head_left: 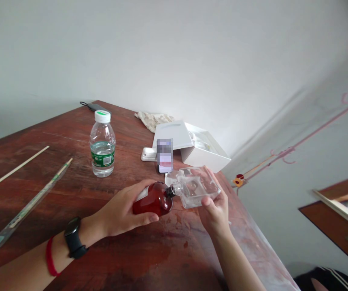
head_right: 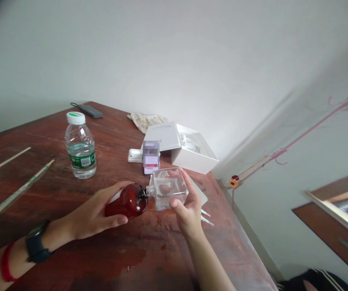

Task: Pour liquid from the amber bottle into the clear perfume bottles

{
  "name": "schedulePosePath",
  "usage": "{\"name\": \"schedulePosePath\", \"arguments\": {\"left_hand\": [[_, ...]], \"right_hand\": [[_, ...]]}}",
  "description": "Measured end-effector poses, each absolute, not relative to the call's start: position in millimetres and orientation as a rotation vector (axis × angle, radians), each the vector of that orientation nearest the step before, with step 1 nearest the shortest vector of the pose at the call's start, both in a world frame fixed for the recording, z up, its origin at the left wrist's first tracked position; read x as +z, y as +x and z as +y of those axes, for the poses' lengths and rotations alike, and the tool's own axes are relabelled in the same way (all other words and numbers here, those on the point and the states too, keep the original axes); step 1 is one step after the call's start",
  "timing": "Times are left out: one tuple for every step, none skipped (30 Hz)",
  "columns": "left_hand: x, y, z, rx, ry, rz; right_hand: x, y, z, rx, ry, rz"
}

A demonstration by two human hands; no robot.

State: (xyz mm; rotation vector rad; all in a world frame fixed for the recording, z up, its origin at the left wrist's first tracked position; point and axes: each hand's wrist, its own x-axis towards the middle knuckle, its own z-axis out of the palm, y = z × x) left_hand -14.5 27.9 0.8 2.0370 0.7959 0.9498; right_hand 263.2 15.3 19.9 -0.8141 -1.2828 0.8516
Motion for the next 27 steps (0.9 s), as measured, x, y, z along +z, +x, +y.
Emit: {"name": "schedulePosePath", "arguments": {"left_hand": [[1.0, -14.6, 27.9, 0.952, 2.037, 0.795], [1.5, -14.8, 27.7, 0.952, 2.034, 0.792], [2.1, -14.8, 27.5, 0.952, 2.030, 0.784], [2.9, -14.9, 27.2, 0.952, 2.025, 0.774], [3.6, -14.9, 26.9, 0.954, 2.021, 0.767], [4.3, -14.8, 26.6, 0.954, 2.017, 0.764], [4.8, -14.7, 26.5, 0.954, 2.013, 0.766], [5.2, -14.6, 26.4, 0.954, 2.008, 0.773], [5.4, -14.5, 26.4, 0.956, 2.004, 0.781], [5.4, -14.5, 26.5, 0.957, 2.001, 0.786], [5.3, -14.5, 26.6, 0.957, 2.000, 0.786], [5.1, -14.6, 26.8, 0.956, 2.000, 0.781], [5.0, -14.6, 26.9, 0.958, 2.001, 0.773], [5.0, -14.7, 27.1, 0.957, 2.003, 0.764], [5.0, -14.7, 27.2, 0.956, 2.005, 0.756], [5.2, -14.7, 27.3, 0.957, 2.007, 0.750], [5.3, -14.7, 27.3, 0.962, 2.011, 0.747], [5.3, -14.6, 27.3, 0.964, 2.015, 0.747], [5.2, -14.6, 27.3, 0.965, 2.021, 0.750], [4.9, -14.5, 27.3, 0.964, 2.024, 0.754], [4.5, -14.5, 27.3, 0.965, 2.025, 0.760], [3.8, -14.4, 27.4, 0.963, 2.026, 0.768], [3.1, -14.4, 27.5, 0.961, 2.026, 0.775], [2.4, -14.5, 27.7, 0.961, 2.026, 0.778], [1.8, -14.6, 27.8, 0.962, 2.025, 0.778], [1.3, -14.7, 27.9, 0.963, 2.025, 0.775], [1.0, -14.9, 27.9, 0.964, 2.025, 0.768]], "right_hand": [[20.0, 263.3, 15.2, 0.857, -0.813, -1.283], [20.1, 263.4, 15.0, 0.859, -0.813, -1.283], [20.3, 263.3, 14.6, 0.858, -0.814, -1.284], [20.6, 263.0, 14.2, 0.859, -0.814, -1.286], [20.9, 262.7, 13.8, 0.860, -0.812, -1.287], [21.2, 262.3, 13.4, 0.864, -0.808, -1.289], [21.5, 261.9, 13.0, 0.869, -0.805, -1.290], [21.7, 261.5, 12.8, 0.873, -0.802, -1.291], [21.8, 261.2, 12.6, 0.874, -0.803, -1.292], [21.9, 261.1, 12.5, 0.872, -0.809, -1.294], [21.9, 261.0, 12.5, 0.868, -0.817, -1.296], [21.9, 260.9, 12.4, 0.864, -0.824, -1.297], [22.0, 260.9, 12.4, 0.862, -0.829, -1.298], [22.1, 260.9, 12.3, 0.864, -0.830, -1.298], [22.2, 260.9, 12.3, 0.867, -0.827, -1.298], [22.3, 260.8, 12.2, 0.870, -0.823, -1.299], [22.3, 260.8, 12.2, 0.870, -0.818, -1.299], [22.2, 260.8, 12.2, 0.869, -0.814, -1.302], [21.9, 260.9, 12.2, 0.866, -0.809, -1.305], [21.4, 261.1, 12.3, 0.862, -0.804, -1.307], [20.8, 261.4, 12.4, 0.858, -0.801, -1.309], [20.1, 261.7, 12.6, 0.855, -0.800, -1.309], [19.3, 262.1, 12.8, 0.851, -0.801, -1.309], [18.6, 262.5, 13.0, 0.847, -0.805, -1.309], [18.1, 262.9, 13.3, 0.842, -0.812, -1.309], [17.7, 263.3, 13.5, 0.837, -0.820, -1.310], [17.4, 263.5, 13.8, 0.833, -0.827, -1.312]]}}
